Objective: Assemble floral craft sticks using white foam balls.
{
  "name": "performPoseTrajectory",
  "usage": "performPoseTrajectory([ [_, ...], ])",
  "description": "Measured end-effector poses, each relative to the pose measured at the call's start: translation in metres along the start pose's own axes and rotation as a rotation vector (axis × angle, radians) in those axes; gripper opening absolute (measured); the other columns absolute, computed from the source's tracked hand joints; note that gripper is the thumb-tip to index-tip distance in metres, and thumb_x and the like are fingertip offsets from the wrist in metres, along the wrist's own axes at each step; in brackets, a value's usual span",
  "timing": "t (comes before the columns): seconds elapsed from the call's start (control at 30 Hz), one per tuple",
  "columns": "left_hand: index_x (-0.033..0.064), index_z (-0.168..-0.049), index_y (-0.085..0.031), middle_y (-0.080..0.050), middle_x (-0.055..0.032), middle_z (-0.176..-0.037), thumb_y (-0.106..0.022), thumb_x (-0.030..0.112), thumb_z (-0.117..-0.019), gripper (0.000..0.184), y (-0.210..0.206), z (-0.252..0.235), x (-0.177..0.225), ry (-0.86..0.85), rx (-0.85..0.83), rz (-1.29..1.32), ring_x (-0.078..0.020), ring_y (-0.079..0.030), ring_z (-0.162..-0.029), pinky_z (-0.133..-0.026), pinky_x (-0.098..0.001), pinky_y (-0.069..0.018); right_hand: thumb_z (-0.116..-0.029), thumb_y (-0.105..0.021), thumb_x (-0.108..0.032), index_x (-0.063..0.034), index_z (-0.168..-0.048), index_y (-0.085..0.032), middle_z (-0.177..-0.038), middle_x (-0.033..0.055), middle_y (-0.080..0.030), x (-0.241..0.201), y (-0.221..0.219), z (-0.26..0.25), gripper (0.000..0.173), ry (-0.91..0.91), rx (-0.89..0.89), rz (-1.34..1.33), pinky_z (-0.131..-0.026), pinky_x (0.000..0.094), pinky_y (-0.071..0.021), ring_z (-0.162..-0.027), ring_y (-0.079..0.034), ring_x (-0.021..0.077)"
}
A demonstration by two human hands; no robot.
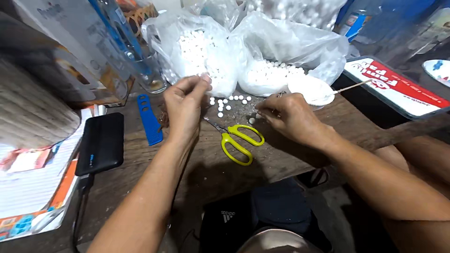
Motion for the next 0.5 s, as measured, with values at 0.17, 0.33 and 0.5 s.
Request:
performPoseTrajectory([
  [0.17,0.007,-0.1,-0.068,-0.071,0.0027,-0.085,-0.042,0.022,-0.1119,0.032,0.028,-0.018,0.019,0.066,0.243,0.141,-0.0065,-0.069,-0.078,-0.07,-0.0221,-0.0569,-0.0961,-0.065,-0.009,-0.0017,-0.097,-0.076,-0.085,0.0121,-0.073,-0.019,-0.032,-0.039,0.014,0.01,-0.072,-0.212,-0.072,0.0387,-0.0578,-0.076,-0.071,0.022],
  [0.33,0.0059,-0.107,-0.065,-0.069,0.0018,-0.084,-0.031,0.028,-0.1146,0.041,0.054,-0.029,0.026,0.009,0.414,0.192,-0.0078,-0.067,-0.072,-0.065,-0.0226,-0.0553,-0.0965,-0.063,-0.005,0.0014,-0.099,-0.076,-0.092,0.0168,-0.074,-0.031,-0.067,-0.089,0.015,-0.041,-0.15,-0.32,-0.08,0.046,-0.0562,-0.084,-0.071,0.0274],
  [0.5,0.0035,-0.106,-0.066,-0.069,0.0008,-0.083,-0.031,0.028,-0.1146,0.044,0.056,-0.032,0.021,-0.013,0.441,0.16,-0.0078,-0.066,-0.069,-0.063,-0.0228,-0.0543,-0.0984,-0.059,-0.004,0.004,-0.103,-0.075,-0.094,0.0209,-0.073,-0.033,-0.082,-0.121,0.018,-0.127,-0.148,-0.234,-0.084,0.0537,-0.0528,-0.091,-0.07,0.0356],
])
Point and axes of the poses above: each hand's wrist, its own z-axis away from the middle knuckle, its own y-axis out of the back of the hand, x = y × z, the point moved 3 cm from there along -z, towards the middle knuckle
